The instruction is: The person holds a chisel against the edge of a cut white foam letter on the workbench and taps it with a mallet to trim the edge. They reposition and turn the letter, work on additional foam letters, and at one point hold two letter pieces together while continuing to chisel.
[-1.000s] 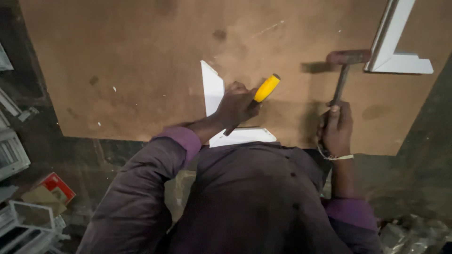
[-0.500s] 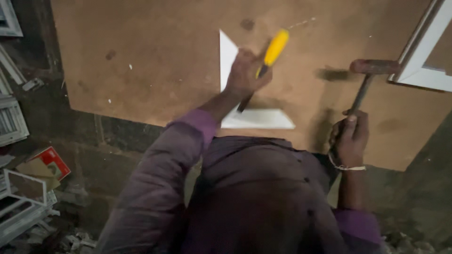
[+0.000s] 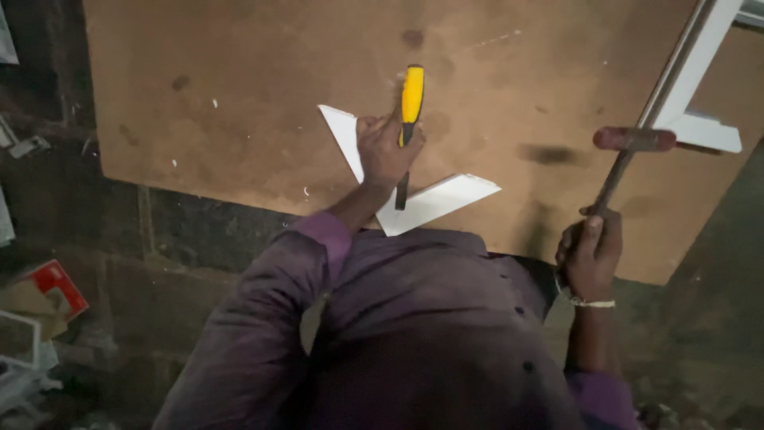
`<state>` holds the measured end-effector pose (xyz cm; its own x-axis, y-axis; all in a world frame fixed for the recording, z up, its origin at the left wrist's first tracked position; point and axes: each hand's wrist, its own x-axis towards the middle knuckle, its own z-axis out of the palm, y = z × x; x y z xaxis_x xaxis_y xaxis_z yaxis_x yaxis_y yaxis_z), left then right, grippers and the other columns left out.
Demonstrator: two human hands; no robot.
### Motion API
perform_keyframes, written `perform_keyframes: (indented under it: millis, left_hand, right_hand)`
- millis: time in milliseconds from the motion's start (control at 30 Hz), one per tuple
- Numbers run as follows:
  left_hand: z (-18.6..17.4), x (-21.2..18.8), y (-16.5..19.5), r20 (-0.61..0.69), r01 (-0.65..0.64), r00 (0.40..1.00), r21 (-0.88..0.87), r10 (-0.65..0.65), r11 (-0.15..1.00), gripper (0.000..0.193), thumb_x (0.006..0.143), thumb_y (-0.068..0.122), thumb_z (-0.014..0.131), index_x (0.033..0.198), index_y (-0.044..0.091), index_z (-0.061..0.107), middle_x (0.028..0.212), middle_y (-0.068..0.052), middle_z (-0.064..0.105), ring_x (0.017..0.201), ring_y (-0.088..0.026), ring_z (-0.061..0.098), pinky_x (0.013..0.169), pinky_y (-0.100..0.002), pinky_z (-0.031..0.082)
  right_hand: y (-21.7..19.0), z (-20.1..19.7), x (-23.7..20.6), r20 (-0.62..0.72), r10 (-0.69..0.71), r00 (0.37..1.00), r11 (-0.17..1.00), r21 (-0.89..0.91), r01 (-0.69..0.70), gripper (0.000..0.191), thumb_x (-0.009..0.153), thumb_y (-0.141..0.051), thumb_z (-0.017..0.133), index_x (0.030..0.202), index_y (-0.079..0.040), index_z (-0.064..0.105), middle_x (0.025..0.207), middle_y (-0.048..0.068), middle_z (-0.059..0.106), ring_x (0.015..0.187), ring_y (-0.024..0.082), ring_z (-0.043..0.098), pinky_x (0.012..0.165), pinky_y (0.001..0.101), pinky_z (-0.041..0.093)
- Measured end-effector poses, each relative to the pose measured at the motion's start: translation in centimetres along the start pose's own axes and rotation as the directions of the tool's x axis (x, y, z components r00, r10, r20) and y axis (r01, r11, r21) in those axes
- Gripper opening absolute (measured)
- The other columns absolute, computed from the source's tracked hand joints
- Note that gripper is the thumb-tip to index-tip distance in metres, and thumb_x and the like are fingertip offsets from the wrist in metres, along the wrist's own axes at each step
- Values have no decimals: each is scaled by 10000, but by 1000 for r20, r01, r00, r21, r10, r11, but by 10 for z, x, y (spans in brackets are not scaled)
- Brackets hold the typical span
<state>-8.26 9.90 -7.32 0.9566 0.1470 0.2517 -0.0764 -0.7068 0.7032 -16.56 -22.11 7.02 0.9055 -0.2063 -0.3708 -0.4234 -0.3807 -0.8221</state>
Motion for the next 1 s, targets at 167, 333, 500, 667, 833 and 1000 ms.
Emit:
perform_keyframes:
  millis: [167,333,500,667,833,1000]
  left_hand:
    - [-4,-5,-3,44,-11,999,3,10,1000,407,873,279,794,1199,52,704,726,-50,666,685,-225,647,841,-400,432]
    - [-11,-1,9,-31,-12,999,19,12,1000,486,868,286,788,1256,11,689,736,-61,674,657,-226,624,824,-410,408]
    - [-13,0,9,55,5,998,-31,-4,1000,453,866,289,805,1210,8,715,674,-63,644,625,-235,606,810,-409,407]
    - [-11,0,4,45,-40,998,-74,44,996,357,872,283,798,1110,34,704,730,-69,661,681,-244,630,815,-406,402]
    - [-12,4,7,0,-74,997,-97,74,992,406,895,258,787,1164,-34,697,730,-73,646,681,-249,636,808,-414,405]
    - [-6,-3,-1,34,-23,999,-71,26,997,363,901,258,796,1126,-13,706,749,-81,651,715,-259,631,815,-421,417]
  right_hand:
    - [13,1,-5,1,20,1000,999,-28,-20,380,1140,-419,392,1188,-49,467,646,47,460,467,130,424,431,291,356]
    - [14,3,-1,48,12,999,999,-35,-10,364,1142,-401,376,1190,-53,470,661,34,481,494,118,458,457,277,397]
    - [8,13,7,81,24,996,999,22,-26,350,1144,-390,383,1193,-53,463,663,36,477,486,114,445,442,276,380]
    - [-1,20,16,122,24,992,998,47,-30,344,1133,-394,388,1187,-62,456,652,39,478,462,113,447,420,276,371]
    - [-7,30,22,148,58,987,996,57,-68,332,1137,-389,390,1182,-67,460,660,29,471,478,108,440,426,276,363]
    - [18,36,18,159,41,986,998,30,-46,293,1142,-349,394,1180,-72,483,655,21,463,501,104,440,452,278,382]
